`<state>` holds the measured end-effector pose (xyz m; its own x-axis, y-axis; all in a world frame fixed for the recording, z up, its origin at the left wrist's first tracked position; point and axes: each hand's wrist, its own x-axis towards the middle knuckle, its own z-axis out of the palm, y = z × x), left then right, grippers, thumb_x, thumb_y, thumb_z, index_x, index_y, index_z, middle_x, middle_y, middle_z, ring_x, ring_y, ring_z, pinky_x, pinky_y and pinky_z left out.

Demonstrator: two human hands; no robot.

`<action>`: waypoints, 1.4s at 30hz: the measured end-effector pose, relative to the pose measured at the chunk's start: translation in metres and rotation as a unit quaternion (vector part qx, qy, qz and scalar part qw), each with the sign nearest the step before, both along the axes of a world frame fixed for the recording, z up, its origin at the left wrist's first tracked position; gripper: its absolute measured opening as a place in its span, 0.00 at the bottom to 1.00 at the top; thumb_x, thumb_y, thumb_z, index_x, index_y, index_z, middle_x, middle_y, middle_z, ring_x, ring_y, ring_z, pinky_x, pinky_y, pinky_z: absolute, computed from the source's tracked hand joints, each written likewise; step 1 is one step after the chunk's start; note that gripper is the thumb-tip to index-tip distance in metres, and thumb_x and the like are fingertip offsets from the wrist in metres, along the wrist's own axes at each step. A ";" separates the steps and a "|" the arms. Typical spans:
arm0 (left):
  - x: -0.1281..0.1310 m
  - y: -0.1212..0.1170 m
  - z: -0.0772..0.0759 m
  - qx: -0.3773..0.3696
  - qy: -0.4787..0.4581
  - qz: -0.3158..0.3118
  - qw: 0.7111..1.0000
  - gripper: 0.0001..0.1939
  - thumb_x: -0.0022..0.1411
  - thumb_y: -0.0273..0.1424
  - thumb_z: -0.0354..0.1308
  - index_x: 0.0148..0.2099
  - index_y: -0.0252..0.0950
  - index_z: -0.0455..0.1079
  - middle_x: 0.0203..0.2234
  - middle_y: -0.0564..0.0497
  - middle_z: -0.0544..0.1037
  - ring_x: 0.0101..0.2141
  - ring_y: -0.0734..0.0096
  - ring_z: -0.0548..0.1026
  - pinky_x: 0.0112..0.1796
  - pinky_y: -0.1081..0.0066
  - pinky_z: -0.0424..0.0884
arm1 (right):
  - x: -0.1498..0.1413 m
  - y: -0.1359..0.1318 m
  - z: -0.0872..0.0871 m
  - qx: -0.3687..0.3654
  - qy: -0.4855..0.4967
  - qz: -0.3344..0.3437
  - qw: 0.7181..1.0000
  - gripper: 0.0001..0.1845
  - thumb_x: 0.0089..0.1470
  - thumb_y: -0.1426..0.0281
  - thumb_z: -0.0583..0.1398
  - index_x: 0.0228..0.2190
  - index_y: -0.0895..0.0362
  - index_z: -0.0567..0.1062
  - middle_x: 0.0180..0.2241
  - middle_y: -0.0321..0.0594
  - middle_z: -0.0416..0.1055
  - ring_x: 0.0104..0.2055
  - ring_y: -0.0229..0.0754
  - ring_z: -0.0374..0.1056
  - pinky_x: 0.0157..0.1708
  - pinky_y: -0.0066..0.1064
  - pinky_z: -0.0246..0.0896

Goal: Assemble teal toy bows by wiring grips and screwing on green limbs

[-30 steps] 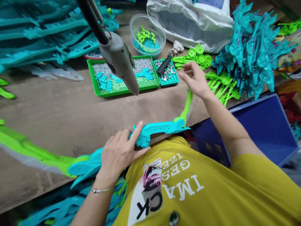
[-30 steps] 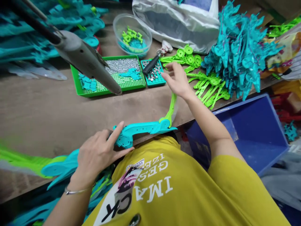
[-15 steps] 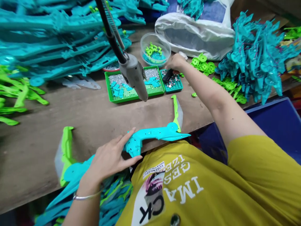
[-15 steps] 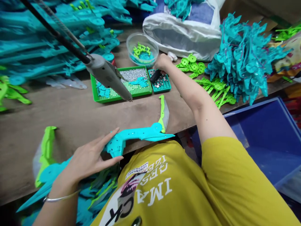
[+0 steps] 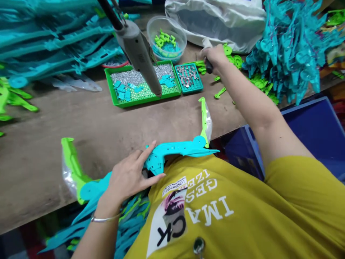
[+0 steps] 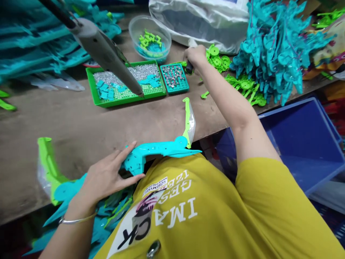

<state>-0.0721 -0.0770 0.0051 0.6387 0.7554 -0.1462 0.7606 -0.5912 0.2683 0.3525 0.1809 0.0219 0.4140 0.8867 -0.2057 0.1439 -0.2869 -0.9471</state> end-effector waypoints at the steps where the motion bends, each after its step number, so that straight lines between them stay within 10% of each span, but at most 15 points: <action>1: 0.001 -0.003 -0.001 -0.004 -0.002 -0.002 1.000 0.49 0.64 0.58 0.56 0.77 0.41 0.46 0.51 0.37 0.78 0.47 0.44 0.80 0.41 0.57 0.76 | 0.004 -0.012 0.004 0.008 -0.005 -0.008 1.000 0.16 0.53 0.63 0.69 0.33 0.59 0.70 0.32 0.36 0.67 0.51 0.51 0.70 0.40 0.38 0.74; 9: -0.015 0.002 0.003 0.011 -0.051 0.027 0.998 0.47 0.64 0.58 0.55 0.76 0.43 0.47 0.56 0.40 0.76 0.53 0.45 0.78 0.50 0.54 0.76 | 0.001 -0.165 0.047 0.099 0.097 0.030 0.990 0.12 0.56 0.66 0.66 0.36 0.52 0.67 0.30 0.28 0.66 0.26 0.29 0.62 0.23 0.23 0.57; 16: -0.012 0.008 0.010 -0.025 -0.052 0.021 0.998 0.49 0.60 0.59 0.59 0.75 0.46 0.48 0.63 0.46 0.72 0.57 0.40 0.74 0.57 0.50 0.73 | -0.050 -0.276 0.009 0.022 0.167 0.041 0.985 0.30 0.40 0.52 0.75 0.37 0.52 0.68 0.21 0.24 0.65 0.14 0.27 0.49 0.12 0.26 0.42; 29: -0.017 0.008 0.022 -0.017 -0.045 -0.031 0.998 0.45 0.64 0.53 0.59 0.76 0.46 0.47 0.66 0.44 0.69 0.61 0.43 0.73 0.58 0.51 0.73 | -0.072 -0.283 -0.007 0.008 0.245 0.066 0.967 0.36 0.32 0.54 0.79 0.35 0.51 0.65 0.19 0.20 0.56 0.15 0.26 0.44 0.13 0.23 0.38; 37: 0.015 -0.038 -0.004 0.060 0.066 -0.013 0.996 0.50 0.63 0.61 0.54 0.76 0.38 0.50 0.43 0.40 0.77 0.39 0.50 0.80 0.35 0.63 0.73 | -0.045 -0.329 -0.038 -0.033 -0.149 0.042 0.987 0.15 0.59 0.54 0.59 0.34 0.53 0.70 0.25 0.31 0.65 0.25 0.37 0.61 0.26 0.28 0.55; 42: 0.027 -0.059 -0.011 0.062 0.076 0.006 0.995 0.50 0.64 0.60 0.55 0.77 0.37 0.49 0.42 0.39 0.76 0.35 0.51 0.78 0.33 0.64 0.69 | -0.040 -0.368 -0.026 -0.076 -0.212 0.082 0.971 0.16 0.64 0.52 0.54 0.39 0.50 0.70 0.26 0.34 0.71 0.26 0.43 0.69 0.33 0.34 0.64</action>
